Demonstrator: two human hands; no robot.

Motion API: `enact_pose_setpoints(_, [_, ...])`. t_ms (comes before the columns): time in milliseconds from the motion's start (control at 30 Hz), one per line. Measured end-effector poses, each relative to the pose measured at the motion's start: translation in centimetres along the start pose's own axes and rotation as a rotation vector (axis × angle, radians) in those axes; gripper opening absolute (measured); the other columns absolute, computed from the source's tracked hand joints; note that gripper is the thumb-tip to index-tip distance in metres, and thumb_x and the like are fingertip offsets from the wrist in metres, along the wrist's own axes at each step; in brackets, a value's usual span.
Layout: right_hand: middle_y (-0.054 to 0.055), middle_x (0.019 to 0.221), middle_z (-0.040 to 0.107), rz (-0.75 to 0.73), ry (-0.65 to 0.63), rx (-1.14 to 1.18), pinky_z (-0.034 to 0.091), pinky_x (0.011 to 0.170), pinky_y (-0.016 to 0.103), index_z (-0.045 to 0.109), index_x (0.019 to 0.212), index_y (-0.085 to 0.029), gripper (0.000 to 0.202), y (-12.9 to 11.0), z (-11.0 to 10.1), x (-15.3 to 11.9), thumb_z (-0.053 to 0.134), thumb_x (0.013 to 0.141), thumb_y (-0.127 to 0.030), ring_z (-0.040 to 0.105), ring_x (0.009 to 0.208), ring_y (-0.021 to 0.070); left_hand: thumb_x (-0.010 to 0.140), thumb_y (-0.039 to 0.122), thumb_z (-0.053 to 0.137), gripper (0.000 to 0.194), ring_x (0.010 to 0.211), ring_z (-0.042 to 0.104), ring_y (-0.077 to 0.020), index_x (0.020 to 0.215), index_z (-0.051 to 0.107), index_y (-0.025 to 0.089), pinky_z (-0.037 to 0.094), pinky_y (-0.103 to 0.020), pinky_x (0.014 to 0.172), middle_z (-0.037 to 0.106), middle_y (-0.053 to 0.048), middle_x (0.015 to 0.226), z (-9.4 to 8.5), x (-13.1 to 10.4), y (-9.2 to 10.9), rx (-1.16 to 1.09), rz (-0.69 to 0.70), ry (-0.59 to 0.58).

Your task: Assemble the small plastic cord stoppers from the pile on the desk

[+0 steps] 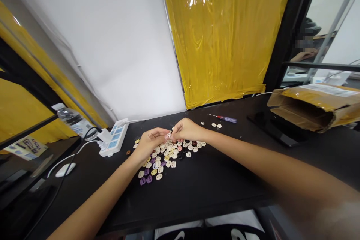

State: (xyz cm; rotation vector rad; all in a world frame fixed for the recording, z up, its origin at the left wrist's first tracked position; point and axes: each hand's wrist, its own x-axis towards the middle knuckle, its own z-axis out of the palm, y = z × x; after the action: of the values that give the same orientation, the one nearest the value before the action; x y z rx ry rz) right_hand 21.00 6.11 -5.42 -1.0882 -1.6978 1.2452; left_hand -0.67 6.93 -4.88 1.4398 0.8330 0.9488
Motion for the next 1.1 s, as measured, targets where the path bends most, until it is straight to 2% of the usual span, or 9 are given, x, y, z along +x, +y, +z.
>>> enact_pose_setpoints(200, [0.005,0.07,0.078,0.003,-0.008,0.007,0.046,0.058,0.024,0.084,0.071,-0.017,0.012,0.3,-0.1,0.1,0.077,0.067,-0.026,0.062,0.061,0.0119,0.066,0.029,0.098,0.035,0.082,0.076,-0.0158,0.096,0.085,0.017,0.061,-0.026,0.079,0.083,-0.005,0.09,-0.2,0.1,-0.3,0.014,0.014,0.004])
enact_pose_setpoints(400, [0.003,0.07,0.078,0.037,-0.055,0.076,0.052,0.061,0.024,0.085,0.073,-0.017,0.013,0.1,-0.1,0.2,0.083,0.067,-0.029,0.067,0.062,0.0123,0.072,0.027,0.093,0.021,0.08,0.076,-0.0164,0.087,0.081,0.017,0.06,-0.028,0.081,0.082,-0.004,0.086,-0.1,0.0,-0.1,0.087,0.094,-0.107])
enact_pose_setpoints(667, [0.004,0.068,0.078,0.132,0.004,0.168,0.054,0.061,0.023,0.083,0.069,-0.016,0.012,-0.5,0.2,-0.3,0.09,0.065,-0.025,0.068,0.062,0.0115,0.069,0.024,0.095,0.018,0.083,0.078,-0.0171,0.08,0.082,0.017,0.063,-0.028,0.083,0.084,-0.007,0.091,0.0,0.0,-0.3,0.057,0.114,-0.1])
enact_pose_setpoints(900, [0.005,0.067,0.078,0.114,0.077,0.221,0.05,0.056,0.022,0.086,0.076,-0.016,0.014,-0.2,0.4,-0.1,0.093,0.066,-0.02,0.067,0.06,0.0111,0.061,0.031,0.102,0.029,0.076,0.08,-0.0221,0.081,0.087,0.017,0.067,-0.035,0.081,0.085,-0.008,0.083,-0.2,-0.1,-0.1,0.031,0.056,-0.054])
enact_pose_setpoints(1100, [0.005,0.067,0.079,0.146,0.137,0.318,0.056,0.063,0.023,0.086,0.078,-0.015,0.008,-1.1,0.8,-0.5,0.087,0.073,-0.009,0.07,0.059,0.0113,0.059,0.036,0.104,0.038,0.083,0.082,-0.0229,0.09,0.09,0.018,0.067,-0.034,0.086,0.086,-0.01,0.089,0.0,-0.4,0.3,-0.002,-0.02,-0.012])
